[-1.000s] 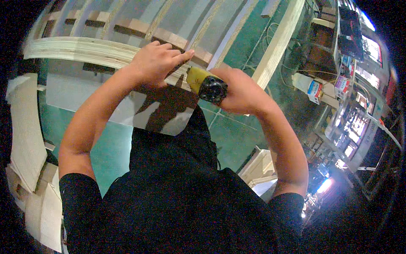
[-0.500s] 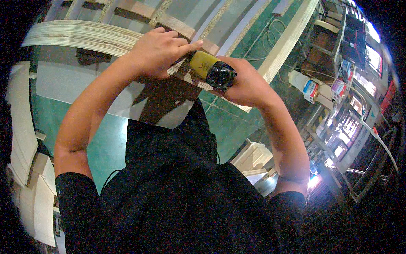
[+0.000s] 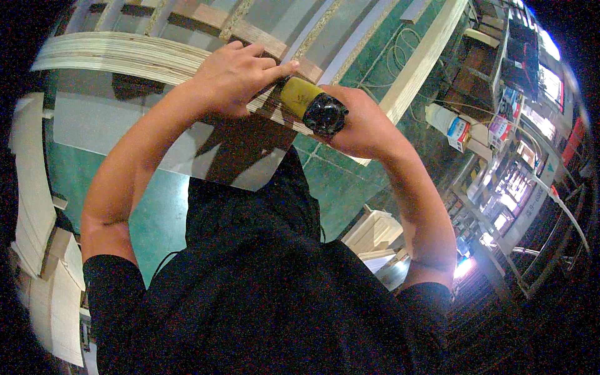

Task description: The person uses a pneumatic nail gun to attach wooden slats to a large wooden frame structure. They position the slats and drive nails into the joints to secure them in place. The person works on different sections of the frame, occasionally adjusting the position of the wood pieces.

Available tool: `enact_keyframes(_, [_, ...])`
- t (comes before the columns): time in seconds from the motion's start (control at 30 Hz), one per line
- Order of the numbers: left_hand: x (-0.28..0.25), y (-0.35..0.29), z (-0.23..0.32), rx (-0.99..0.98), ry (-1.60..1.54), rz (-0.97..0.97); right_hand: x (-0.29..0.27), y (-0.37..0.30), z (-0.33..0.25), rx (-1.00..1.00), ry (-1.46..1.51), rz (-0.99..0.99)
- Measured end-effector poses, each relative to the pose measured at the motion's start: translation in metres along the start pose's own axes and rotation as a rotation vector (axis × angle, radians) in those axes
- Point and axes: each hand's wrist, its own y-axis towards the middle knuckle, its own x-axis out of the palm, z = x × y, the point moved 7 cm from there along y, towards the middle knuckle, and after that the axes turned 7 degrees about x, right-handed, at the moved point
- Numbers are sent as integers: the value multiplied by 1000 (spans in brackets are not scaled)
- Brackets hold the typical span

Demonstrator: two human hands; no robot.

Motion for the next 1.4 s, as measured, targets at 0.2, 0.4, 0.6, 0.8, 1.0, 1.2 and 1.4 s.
enact_keyframes(0.2, [1,0,-2,9,-2,-20,0,-1,-1,23,-57,-5])
enact_keyframes(0.4, [-21,-22,-4,105,-80,256,-2,-13,-5,98,-59,-105])
enact_keyframes(0.6, [-64,-77,-81,12,33,258,-6,-6,-34,35,-102,-30])
enact_keyframes(0.8, [-58,-48,-86,10,-112,39,-5,10,-72,-34,-19,33])
enact_keyframes(1.0, [-56,-29,-97,85,-213,47,-1,10,-85,-36,-32,47])
enact_keyframes(1.2, [-51,-36,-88,105,-235,-88,2,8,-88,-11,1,38])
enact_keyframes(1.4, [-51,-43,-89,147,-212,-11,10,12,-83,9,-38,3])
